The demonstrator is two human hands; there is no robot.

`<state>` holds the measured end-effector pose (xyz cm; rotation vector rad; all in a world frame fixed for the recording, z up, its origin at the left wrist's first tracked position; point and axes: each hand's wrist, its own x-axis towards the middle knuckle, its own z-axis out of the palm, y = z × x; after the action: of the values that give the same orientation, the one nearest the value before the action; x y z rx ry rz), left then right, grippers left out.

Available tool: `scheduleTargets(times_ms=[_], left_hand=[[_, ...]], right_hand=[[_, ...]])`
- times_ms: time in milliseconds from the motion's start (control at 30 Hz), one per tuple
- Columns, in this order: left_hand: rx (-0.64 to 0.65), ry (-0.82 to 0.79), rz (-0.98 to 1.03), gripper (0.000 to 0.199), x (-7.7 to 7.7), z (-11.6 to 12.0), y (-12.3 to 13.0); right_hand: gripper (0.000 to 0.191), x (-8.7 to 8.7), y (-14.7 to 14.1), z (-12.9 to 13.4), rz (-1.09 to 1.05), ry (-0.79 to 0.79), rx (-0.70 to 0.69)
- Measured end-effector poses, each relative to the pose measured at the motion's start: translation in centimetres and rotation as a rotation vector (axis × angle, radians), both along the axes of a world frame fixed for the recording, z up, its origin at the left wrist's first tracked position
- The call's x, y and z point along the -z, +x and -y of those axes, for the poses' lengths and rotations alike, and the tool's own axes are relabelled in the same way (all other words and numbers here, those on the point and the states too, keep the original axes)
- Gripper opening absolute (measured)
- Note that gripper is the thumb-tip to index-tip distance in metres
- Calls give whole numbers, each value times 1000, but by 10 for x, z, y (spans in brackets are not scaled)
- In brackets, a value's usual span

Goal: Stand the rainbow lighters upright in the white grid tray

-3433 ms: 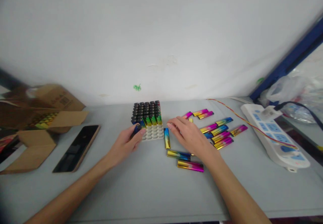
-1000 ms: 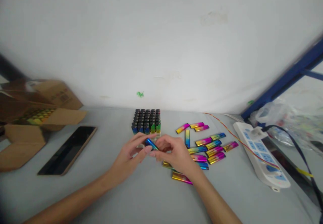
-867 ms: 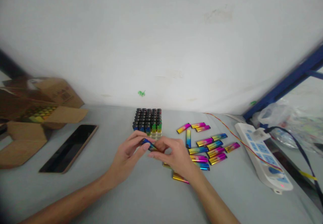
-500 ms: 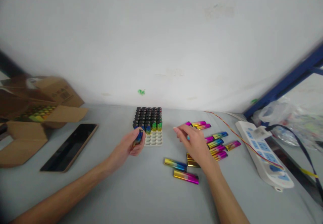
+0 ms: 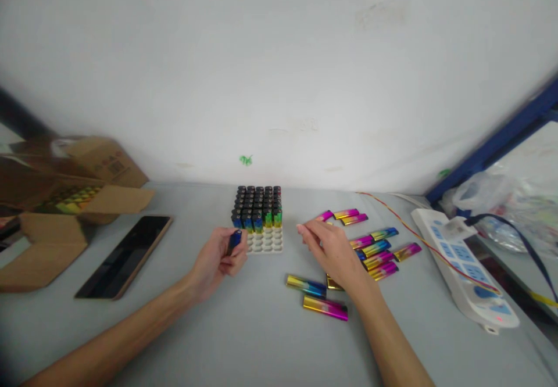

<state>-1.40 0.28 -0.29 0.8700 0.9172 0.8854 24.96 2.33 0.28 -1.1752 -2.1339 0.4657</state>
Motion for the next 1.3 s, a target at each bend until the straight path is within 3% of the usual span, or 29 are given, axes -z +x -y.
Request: scheduleTargets(times_ms=[200, 300, 500, 667, 833, 1067, 1300], left_hand=[[16, 9, -16, 50, 1, -2, 4], [51, 96, -23, 51, -3, -3, 3], [21, 469, -218, 40, -31, -3, -7], [-226, 816, -471, 38, -49, -21, 1], [-163, 979, -684, 26, -44, -39, 8], [-68, 1382, -1002, 10, -30, -55, -4], [48, 1379, -1058, 12, -26, -64, -8]], right_hand=[[35, -2, 1, 0, 9, -4, -11], [36, -4, 1, 0, 24, -8, -9], [38, -5, 3, -2, 52, 29, -13], [38, -3, 4, -5, 70, 50, 5], [36, -2, 9, -8, 63, 28, 24], [38, -7, 16, -9, 60, 48, 90], [38, -7, 16, -9, 74, 47, 96]])
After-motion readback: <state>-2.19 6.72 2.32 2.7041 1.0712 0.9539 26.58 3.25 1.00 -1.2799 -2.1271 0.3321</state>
